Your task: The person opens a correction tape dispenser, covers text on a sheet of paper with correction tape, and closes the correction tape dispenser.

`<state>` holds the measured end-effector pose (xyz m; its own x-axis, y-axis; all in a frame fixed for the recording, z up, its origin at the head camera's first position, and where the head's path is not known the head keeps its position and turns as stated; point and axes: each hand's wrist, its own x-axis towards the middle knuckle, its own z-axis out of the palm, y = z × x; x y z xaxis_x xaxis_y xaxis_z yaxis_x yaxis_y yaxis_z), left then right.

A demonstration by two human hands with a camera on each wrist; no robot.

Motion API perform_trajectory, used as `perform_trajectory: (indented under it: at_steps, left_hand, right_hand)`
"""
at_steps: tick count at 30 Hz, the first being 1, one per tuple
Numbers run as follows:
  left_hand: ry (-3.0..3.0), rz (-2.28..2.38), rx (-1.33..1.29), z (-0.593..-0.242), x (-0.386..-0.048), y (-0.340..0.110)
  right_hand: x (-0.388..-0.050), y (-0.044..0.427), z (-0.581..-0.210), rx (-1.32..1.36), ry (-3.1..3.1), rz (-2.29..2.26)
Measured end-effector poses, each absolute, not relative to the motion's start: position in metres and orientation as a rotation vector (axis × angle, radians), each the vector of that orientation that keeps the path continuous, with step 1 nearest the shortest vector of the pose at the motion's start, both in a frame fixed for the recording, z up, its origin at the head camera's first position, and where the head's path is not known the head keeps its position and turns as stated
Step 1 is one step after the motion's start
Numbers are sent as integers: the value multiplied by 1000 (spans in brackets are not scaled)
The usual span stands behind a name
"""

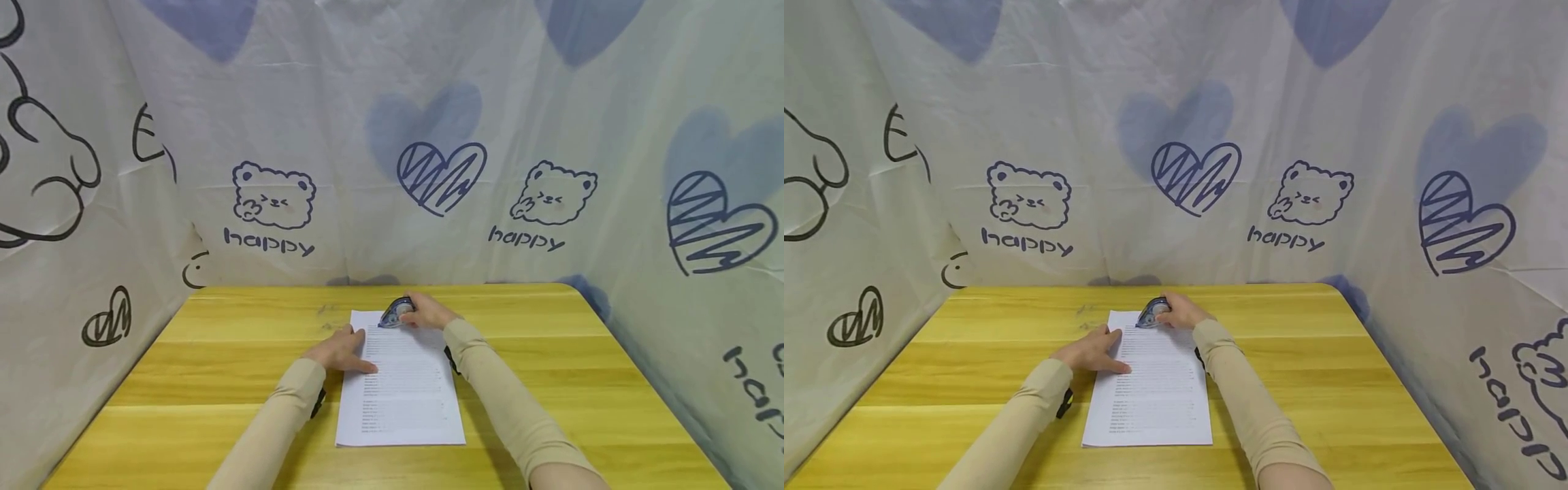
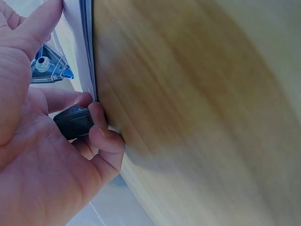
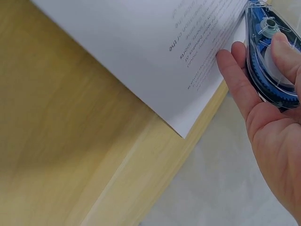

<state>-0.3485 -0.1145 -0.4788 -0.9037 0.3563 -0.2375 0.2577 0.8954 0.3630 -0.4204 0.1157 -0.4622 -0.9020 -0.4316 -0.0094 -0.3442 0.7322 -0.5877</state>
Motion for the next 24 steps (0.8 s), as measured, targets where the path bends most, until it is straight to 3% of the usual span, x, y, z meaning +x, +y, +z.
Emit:
perform_trajectory:
  at_steps: [24]
  left_hand:
    - [2763,471,456,-476,-347,-114]
  right_hand:
    - [-421,120,-460,-620,2757,-917]
